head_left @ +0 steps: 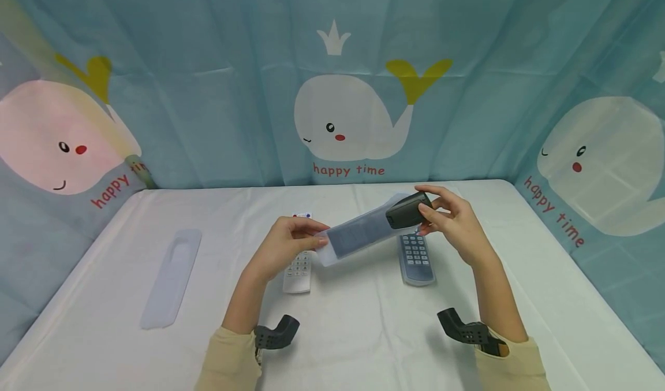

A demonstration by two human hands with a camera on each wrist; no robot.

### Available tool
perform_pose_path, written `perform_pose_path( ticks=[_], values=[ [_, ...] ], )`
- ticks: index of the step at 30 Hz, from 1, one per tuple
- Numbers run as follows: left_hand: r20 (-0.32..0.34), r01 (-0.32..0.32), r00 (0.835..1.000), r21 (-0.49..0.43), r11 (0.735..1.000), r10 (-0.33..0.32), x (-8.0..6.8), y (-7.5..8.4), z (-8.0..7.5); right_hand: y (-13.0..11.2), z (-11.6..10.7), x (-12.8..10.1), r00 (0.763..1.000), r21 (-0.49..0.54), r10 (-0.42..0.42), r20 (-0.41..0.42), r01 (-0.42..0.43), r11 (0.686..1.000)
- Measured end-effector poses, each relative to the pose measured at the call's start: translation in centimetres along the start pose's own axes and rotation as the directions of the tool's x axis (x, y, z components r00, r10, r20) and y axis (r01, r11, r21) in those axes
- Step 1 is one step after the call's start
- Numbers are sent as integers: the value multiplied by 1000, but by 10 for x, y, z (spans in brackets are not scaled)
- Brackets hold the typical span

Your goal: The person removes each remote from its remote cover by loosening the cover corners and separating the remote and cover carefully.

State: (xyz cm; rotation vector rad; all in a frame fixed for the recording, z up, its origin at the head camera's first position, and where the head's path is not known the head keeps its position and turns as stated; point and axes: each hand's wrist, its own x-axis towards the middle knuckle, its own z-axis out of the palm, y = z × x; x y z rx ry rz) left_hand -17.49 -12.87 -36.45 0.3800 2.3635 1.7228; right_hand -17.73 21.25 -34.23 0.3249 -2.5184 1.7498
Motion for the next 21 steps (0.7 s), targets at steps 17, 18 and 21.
perform_pose_path(
  ticks=[17,18,21],
  values=[
    [18,-29,999,-33,999,30,0,0,0,-2,-2,-2,999,-6,-7,-35,7,1000],
    [19,-30,999,-35,999,30,0,0,0,-2,-2,-2,999,-8,-6,-37,6,1000],
    [20,-29,999,-44,999,30,0,0,0,-2,-2,-2,999,-14,0,-41,-1,1000]
  ],
)
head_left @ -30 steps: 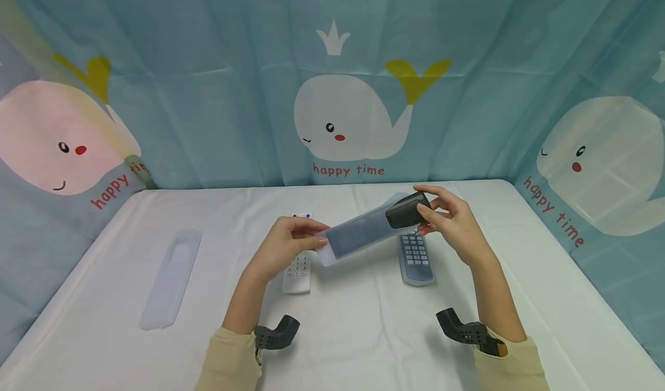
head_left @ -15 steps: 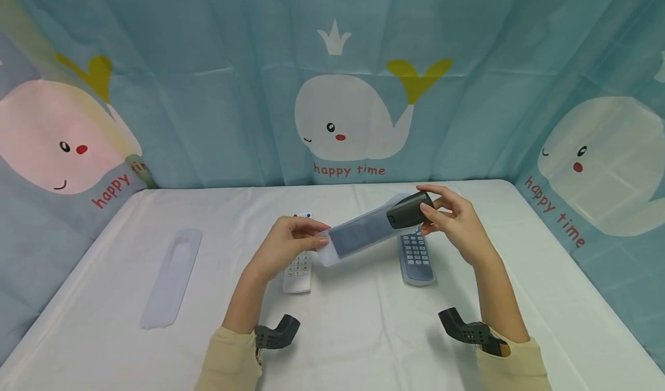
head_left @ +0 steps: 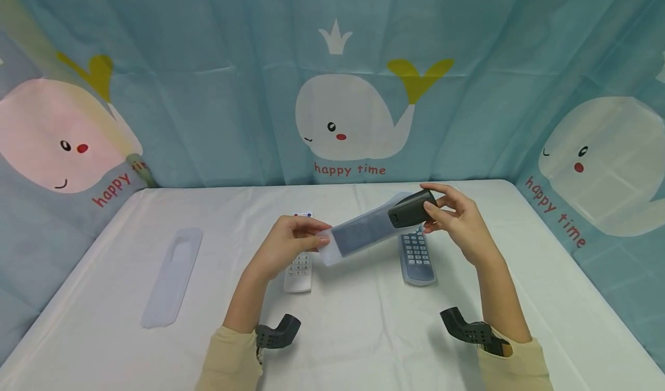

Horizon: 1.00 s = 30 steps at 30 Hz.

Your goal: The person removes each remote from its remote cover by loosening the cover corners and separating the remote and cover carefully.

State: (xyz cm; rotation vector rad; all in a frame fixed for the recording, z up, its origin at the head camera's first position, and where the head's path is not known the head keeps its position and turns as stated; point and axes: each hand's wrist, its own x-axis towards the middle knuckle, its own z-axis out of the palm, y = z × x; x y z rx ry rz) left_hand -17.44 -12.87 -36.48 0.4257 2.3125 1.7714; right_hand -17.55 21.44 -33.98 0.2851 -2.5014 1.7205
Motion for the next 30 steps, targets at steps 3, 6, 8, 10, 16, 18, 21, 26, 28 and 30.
perform_pose_path(
  ticks=[3,6,8,10,16,18,21,26,28,30],
  values=[
    [0,4,1000,-4,1000,-4,0,0,0,1,-1,1,1000,-4,2,-3,-2,1000],
    [-1,9,1000,-3,1000,-9,0,0,0,1,-1,1,1000,-7,-1,-5,1,1000],
    [-1,12,1000,-2,1000,-12,0,1,0,1,-1,1,1000,-8,-2,-6,2,1000],
    [-2,15,1000,3,1000,-15,0,1,0,1,-2,0,1000,-9,-3,-7,3,1000],
    [-5,21,1000,10,1000,-21,1,2,0,1,-3,1,1000,-11,-5,-4,5,1000],
    [-4,20,1000,9,1000,-20,1,2,-1,1,-3,1,1000,-10,-4,-3,4,1000],
    [-2,18,1000,7,1000,-18,1,2,-1,1,-3,1,1000,-11,2,-3,-2,1000],
    [3,13,1000,-5,1000,-13,1,2,-1,0,-4,1,1000,-14,7,-6,-7,1000],
    [4,13,1000,-6,1000,-13,1,2,-1,1,-4,1,1000,-14,6,-6,-7,1000],
    [5,15,1000,-4,1000,-15,1,2,-1,1,-5,1,1000,-14,6,-6,-6,1000]
  ],
)
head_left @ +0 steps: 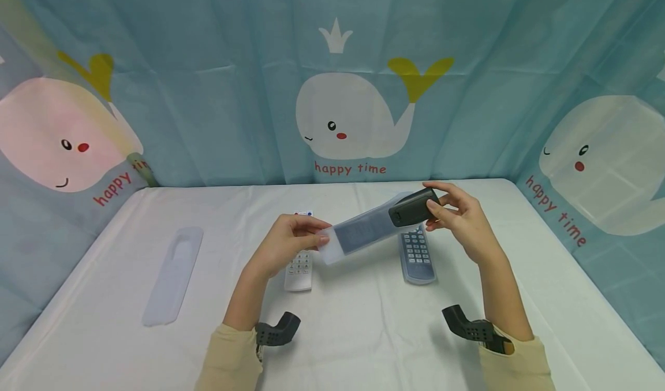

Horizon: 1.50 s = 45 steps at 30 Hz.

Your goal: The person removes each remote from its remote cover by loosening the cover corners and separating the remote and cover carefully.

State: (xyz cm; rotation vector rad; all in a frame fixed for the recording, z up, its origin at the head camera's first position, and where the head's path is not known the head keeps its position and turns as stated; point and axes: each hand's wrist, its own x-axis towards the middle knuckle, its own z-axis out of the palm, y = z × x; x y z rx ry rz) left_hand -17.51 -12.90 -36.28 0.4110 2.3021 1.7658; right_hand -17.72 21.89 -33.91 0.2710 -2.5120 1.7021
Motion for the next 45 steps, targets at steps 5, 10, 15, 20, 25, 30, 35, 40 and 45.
perform_pose_path(
  ticks=[5,10,15,20,25,30,35,40,45],
  values=[
    [4,4,1000,3,1000,-4,0,0,0,1,0,-1,1000,-6,6,-1,-6,1000],
    [7,8,1000,0,1000,-8,0,1,0,0,-2,0,1000,-5,5,-1,-5,1000],
    [10,3,1000,1,1000,-3,0,0,0,0,-3,0,1000,5,-7,0,7,1000],
    [5,14,1000,-6,1000,-14,-1,1,1,-1,-3,0,1000,3,-9,-3,9,1000],
    [4,9,1000,-7,1000,-9,0,1,0,-1,-5,-1,1000,-2,-10,-19,10,1000],
    [3,9,1000,0,1000,-9,-1,1,-1,-1,-7,-2,1000,7,-7,-21,7,1000],
    [1,12,1000,3,1000,-12,-1,0,-2,-1,-7,-2,1000,-2,6,-25,-6,1000],
    [2,13,1000,1,1000,-13,0,0,-2,-1,-9,-3,999,-7,-2,-34,2,1000],
    [1,17,1000,8,1000,-17,0,-1,-3,0,-11,-4,999,-4,-13,-40,13,1000]
  ],
)
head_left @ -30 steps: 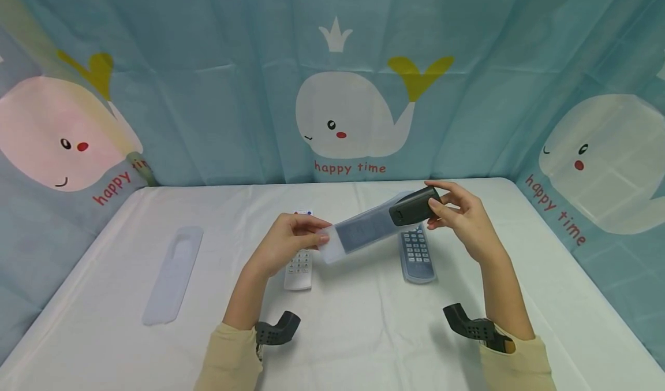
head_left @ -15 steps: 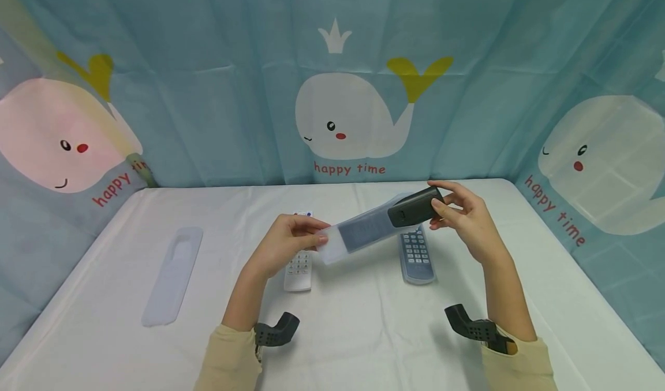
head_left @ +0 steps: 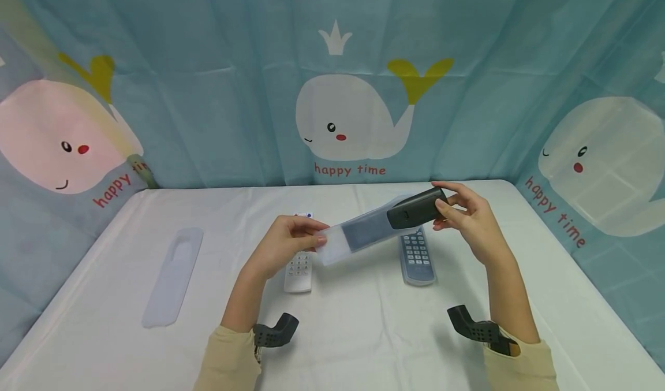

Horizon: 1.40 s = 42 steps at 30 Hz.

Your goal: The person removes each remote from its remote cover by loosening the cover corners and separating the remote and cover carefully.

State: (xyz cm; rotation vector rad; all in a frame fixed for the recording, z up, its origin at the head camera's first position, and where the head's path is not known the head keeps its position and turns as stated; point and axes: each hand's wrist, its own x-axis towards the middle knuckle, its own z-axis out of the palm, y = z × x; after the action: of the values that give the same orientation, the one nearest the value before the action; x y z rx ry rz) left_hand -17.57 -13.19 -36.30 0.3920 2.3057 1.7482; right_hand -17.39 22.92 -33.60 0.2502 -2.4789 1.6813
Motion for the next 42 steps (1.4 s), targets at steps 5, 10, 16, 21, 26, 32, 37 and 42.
perform_pose_path(
  ticks=[5,10,16,21,26,32,37,42],
  values=[
    [0,-6,1000,-2,1000,6,0,-1,-1,-1,-1,0,1000,-3,7,-7,-7,1000],
    [-2,-8,1000,1,1000,8,-1,0,-1,0,-1,0,1000,2,10,-8,-10,1000],
    [0,-8,1000,6,1000,8,-1,2,-1,2,-3,-1,1000,14,8,-9,-8,1000],
    [2,-3,1000,-8,1000,3,-1,3,-1,3,-4,-1,1000,16,6,-14,-6,1000],
    [15,-12,1000,-12,1000,12,-1,2,-1,3,-4,-1,1000,4,4,-18,-4,1000],
    [21,-25,999,-18,1000,26,-1,1,-1,2,-4,-2,1000,-14,-3,-28,2,1000],
    [23,-24,999,-18,1000,24,-1,1,0,2,-6,-3,999,-17,5,-41,-6,1000],
    [20,-24,1000,-14,1000,24,0,0,-1,3,-8,-3,999,-9,2,-40,-2,1000]
  ],
)
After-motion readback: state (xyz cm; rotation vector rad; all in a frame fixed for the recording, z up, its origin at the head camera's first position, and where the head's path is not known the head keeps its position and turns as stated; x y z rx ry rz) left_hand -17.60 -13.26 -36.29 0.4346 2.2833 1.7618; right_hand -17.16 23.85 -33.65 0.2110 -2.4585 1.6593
